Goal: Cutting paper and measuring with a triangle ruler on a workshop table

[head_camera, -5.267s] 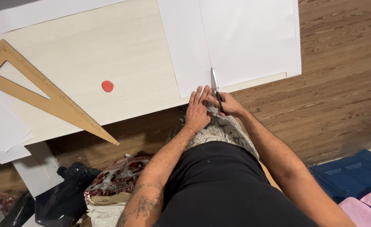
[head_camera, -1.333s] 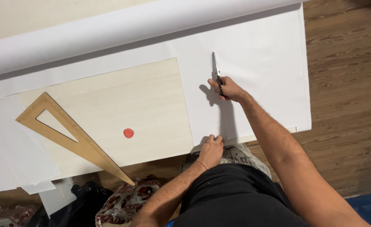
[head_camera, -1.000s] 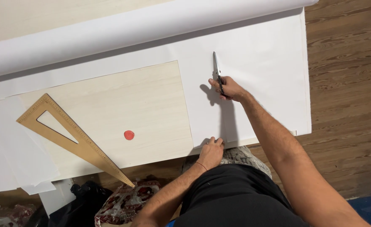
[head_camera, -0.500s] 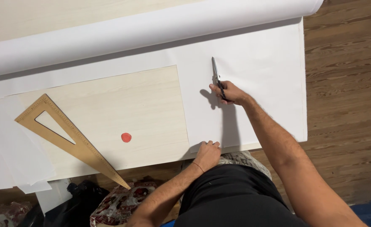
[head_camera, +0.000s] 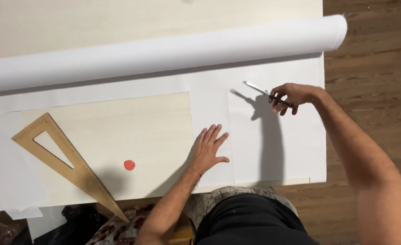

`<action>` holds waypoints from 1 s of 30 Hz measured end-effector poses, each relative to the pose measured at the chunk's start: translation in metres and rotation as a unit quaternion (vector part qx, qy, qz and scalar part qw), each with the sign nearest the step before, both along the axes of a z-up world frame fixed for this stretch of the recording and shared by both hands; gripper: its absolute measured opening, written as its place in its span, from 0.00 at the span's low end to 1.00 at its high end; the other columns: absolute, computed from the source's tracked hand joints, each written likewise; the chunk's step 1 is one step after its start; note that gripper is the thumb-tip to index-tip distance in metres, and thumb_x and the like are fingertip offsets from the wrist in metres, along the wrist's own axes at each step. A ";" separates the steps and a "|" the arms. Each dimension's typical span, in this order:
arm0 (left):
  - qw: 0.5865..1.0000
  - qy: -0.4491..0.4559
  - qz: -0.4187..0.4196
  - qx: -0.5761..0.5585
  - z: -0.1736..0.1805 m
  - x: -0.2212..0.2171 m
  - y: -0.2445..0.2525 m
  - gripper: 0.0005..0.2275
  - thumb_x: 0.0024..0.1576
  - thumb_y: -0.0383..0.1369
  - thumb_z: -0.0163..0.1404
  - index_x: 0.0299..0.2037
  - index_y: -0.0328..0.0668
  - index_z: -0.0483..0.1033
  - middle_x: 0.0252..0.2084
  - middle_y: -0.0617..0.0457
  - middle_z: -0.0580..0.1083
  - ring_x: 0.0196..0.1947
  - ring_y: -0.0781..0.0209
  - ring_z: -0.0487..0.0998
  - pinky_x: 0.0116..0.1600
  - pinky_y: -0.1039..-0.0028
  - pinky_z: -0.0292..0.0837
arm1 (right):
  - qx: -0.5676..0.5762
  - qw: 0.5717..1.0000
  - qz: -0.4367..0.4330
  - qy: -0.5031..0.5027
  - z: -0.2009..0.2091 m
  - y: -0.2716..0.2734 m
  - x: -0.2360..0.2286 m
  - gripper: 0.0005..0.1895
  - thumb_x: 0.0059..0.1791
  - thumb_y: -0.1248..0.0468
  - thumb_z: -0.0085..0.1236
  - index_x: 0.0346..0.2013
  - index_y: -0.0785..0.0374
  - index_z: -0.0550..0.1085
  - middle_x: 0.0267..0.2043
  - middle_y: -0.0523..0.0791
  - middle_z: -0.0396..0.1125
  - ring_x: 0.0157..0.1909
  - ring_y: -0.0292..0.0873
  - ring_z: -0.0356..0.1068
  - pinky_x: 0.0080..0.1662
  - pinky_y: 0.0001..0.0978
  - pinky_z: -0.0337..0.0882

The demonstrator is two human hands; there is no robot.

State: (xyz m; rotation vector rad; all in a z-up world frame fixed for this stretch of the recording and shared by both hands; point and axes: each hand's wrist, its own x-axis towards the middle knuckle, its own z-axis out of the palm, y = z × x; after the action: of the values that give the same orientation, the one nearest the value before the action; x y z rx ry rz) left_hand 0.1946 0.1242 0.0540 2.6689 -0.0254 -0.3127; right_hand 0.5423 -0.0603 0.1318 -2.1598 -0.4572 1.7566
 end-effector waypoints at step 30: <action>0.933 -0.340 0.116 0.041 -0.074 -0.031 -0.026 0.13 0.67 0.40 0.46 0.58 0.52 0.77 0.62 0.54 0.76 0.64 0.54 0.74 0.70 0.54 0.65 | 0.015 0.994 0.086 0.062 -0.057 0.050 0.048 0.28 0.37 0.55 0.79 0.40 0.76 0.81 0.25 0.55 0.68 0.11 0.45 0.60 0.12 0.27 0.52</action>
State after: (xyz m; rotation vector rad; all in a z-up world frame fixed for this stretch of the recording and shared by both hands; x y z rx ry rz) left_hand 0.1634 0.0980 -0.0196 2.6881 0.0889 0.7022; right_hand 0.5901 -0.0107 0.0744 -2.0302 -0.6502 1.9483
